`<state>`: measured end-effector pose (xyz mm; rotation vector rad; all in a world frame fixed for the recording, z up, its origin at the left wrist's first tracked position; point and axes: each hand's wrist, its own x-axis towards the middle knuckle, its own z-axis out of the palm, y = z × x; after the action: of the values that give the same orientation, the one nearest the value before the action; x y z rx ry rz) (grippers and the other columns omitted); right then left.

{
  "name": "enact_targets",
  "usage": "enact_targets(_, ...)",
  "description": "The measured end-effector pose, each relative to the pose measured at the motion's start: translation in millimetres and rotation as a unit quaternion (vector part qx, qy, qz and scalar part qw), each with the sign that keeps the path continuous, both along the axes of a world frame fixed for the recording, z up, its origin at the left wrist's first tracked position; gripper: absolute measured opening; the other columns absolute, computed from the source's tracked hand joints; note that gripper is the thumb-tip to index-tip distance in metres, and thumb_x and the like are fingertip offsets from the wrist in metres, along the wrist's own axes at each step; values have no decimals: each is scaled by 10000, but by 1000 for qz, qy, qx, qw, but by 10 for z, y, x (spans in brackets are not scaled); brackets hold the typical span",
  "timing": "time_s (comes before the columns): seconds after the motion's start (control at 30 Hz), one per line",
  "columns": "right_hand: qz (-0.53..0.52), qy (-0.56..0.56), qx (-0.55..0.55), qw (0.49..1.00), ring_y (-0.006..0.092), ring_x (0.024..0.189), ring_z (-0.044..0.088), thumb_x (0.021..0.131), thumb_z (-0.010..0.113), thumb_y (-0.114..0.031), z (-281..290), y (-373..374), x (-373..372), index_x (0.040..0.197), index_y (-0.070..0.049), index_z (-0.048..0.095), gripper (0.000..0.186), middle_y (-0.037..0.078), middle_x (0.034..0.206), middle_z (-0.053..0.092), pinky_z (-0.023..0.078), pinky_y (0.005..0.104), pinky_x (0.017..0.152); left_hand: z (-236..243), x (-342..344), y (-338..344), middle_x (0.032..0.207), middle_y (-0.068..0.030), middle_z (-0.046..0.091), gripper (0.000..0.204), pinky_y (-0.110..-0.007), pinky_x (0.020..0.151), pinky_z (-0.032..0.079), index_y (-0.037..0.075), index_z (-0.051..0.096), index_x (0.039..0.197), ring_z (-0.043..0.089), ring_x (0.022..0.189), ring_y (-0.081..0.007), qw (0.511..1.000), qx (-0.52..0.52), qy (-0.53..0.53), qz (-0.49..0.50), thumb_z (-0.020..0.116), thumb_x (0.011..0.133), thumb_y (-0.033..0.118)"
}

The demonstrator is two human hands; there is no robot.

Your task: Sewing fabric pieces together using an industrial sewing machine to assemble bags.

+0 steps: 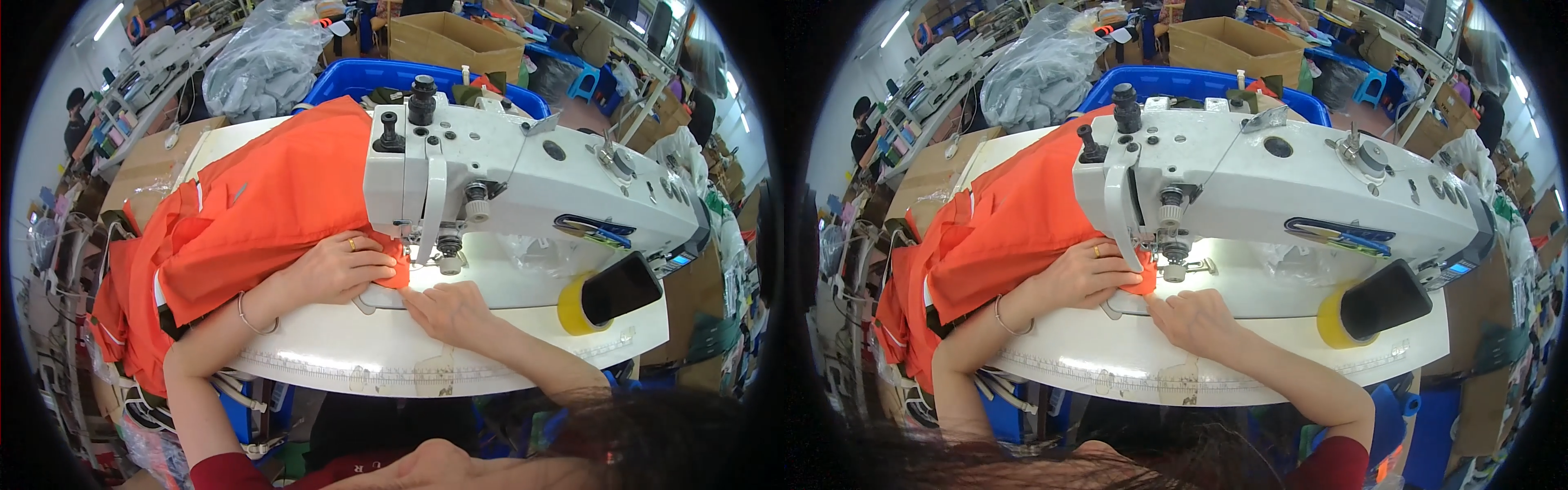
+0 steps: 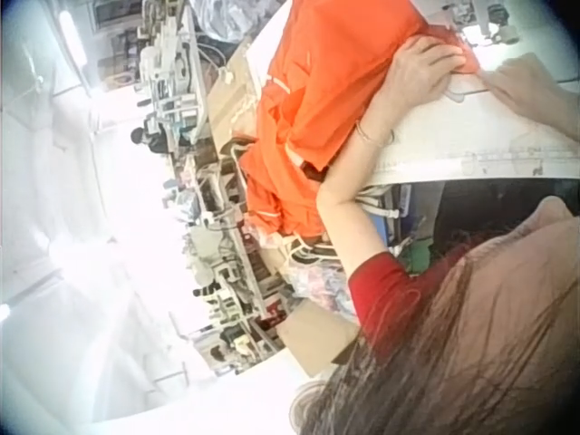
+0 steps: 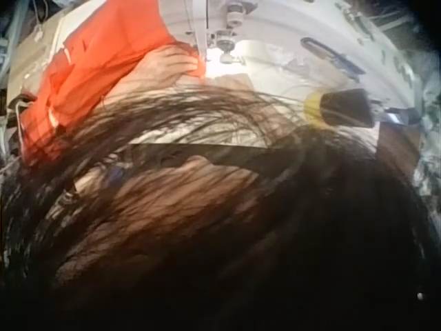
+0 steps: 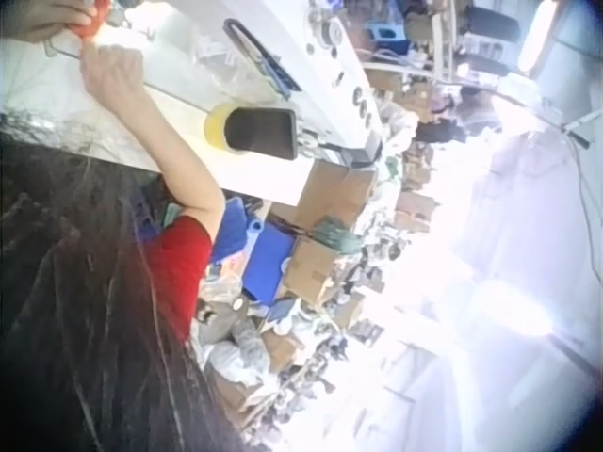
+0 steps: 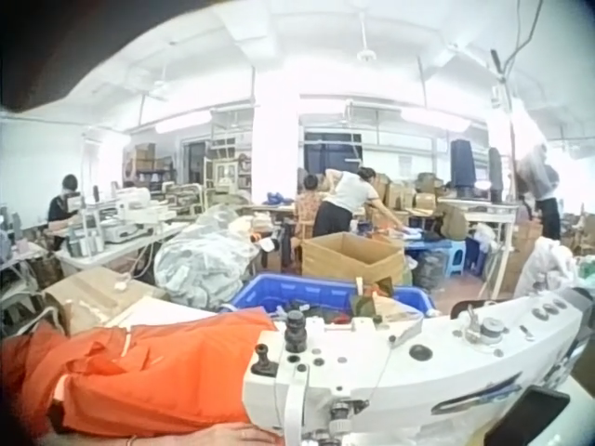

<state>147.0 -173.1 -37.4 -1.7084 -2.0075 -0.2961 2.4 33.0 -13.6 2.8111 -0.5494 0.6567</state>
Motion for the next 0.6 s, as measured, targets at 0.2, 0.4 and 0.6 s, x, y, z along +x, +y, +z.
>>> enact_targets(0.2,-19,-3,-9,1000,166,454,555,862,665,-218,-37,19,18,1087,-91,665,258,1,524,534,399,329,402,-15,53,88,1120,-46,658,333,-389,883,520,79,650,1071,618,1028,-245,1000,-1,10,-5,689,741,68)
enact_targets(0.4,0,1,13,1000,159,464,554,839,682,-198,-31,2,35,1088,-94,670,270,-7,533,532,399,320,405,-8,47,82,1143,-47,655,357,-393,884,520,85,648,1097,615,1040,-243,1000,12,9,2,691,743,73)
enact_targets(0.6,16,39,78,996,164,462,547,805,704,-153,-68,-14,81,1036,-110,685,236,-9,536,525,403,319,408,-34,48,83,1172,-42,647,350,-387,886,517,107,660,1095,611,1055,-237,1000,17,10,5,690,747,84)
